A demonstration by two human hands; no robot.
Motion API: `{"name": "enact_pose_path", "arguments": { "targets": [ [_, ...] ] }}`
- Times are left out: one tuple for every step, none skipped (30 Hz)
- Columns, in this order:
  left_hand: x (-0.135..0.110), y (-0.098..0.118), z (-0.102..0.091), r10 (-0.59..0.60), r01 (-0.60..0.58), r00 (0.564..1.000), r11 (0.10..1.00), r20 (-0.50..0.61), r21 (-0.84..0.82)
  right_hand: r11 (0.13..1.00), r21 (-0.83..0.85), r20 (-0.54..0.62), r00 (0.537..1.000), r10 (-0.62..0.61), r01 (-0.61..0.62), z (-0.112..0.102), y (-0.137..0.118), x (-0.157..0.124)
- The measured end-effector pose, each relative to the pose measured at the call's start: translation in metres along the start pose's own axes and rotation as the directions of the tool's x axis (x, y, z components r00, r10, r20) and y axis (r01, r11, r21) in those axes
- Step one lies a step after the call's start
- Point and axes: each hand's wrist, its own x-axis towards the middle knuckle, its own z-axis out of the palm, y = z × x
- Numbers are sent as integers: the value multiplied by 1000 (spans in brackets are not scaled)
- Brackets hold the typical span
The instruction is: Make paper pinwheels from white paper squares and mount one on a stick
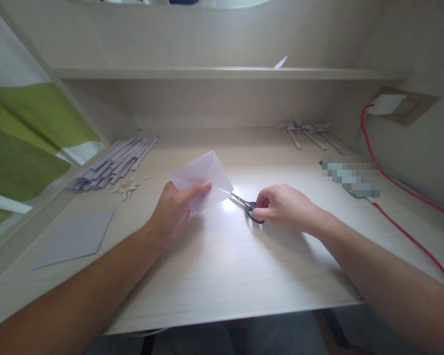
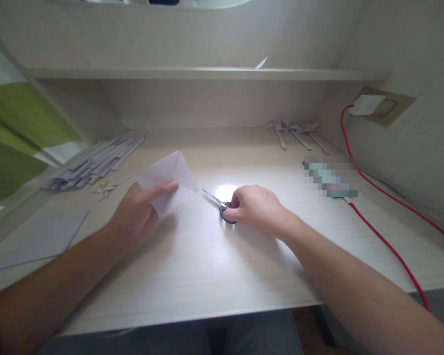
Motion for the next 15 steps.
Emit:
{"name": "enact_pose_path", "arguments": {
  "targets": [
    [0, 0, 0, -4, 4, 1000, 1000, 1, -2, 999, 32, -3, 1000, -9, 9, 0, 1, 1],
    [0, 1, -1, -2, 2, 1000, 1000, -1, 1, 997, 75, 2, 1000, -19, 18, 0, 2, 1],
    [0, 1, -1, 3, -3, 1000, 1000, -4, 5, 992, 121, 14, 1000, -28, 26, 1, 3, 3],
    [1, 1, -2, 6, -6, 1000, 1000, -4, 10, 986, 164, 32, 999, -38, 33, 2, 4, 4],
    [1, 1, -2, 12, -12, 1000, 1000, -5, 15, 979, 200, 47, 998, -46, 36, 3, 6, 6],
    [1, 1, -3, 19, -19, 1000, 1000, -4, 23, 973, 229, 56, 997, -53, 39, 4, 8, 7],
    [2, 0, -3, 23, -23, 1000, 999, -2, 33, 968, 246, 59, 997, -57, 41, 5, 10, 8],
    [2, 0, -4, 24, -24, 1000, 999, 1, 42, 966, 254, 59, 997, -58, 42, 6, 12, 9],
    [3, -1, -4, 24, -24, 1000, 999, 5, 48, 967, 252, 57, 997, -56, 40, 6, 13, 10],
    [3, -1, -4, 26, -27, 1000, 998, 5, 50, 970, 240, 55, 997, -49, 35, 7, 15, 10],
    [3, -1, -4, 31, -31, 1000, 998, 3, 48, 975, 219, 55, 998, -40, 27, 7, 17, 10],
    [3, -1, -4, 36, -35, 999, 998, -2, 44, 981, 193, 59, 998, -30, 18, 7, 18, 10],
    [3, -1, -4, 41, -40, 999, 998, -7, 41, 986, 168, 63, 998, -19, 8, 6, 19, 10],
    [3, -1, -4, 45, -45, 999, 998, -13, 40, 988, 155, 62, 998, -9, -1, 6, 20, 10],
    [3, 0, -3, 47, -46, 999, 998, -20, 39, 987, 159, 51, 999, -5, -3, 6, 19, 10]
  ]
}}
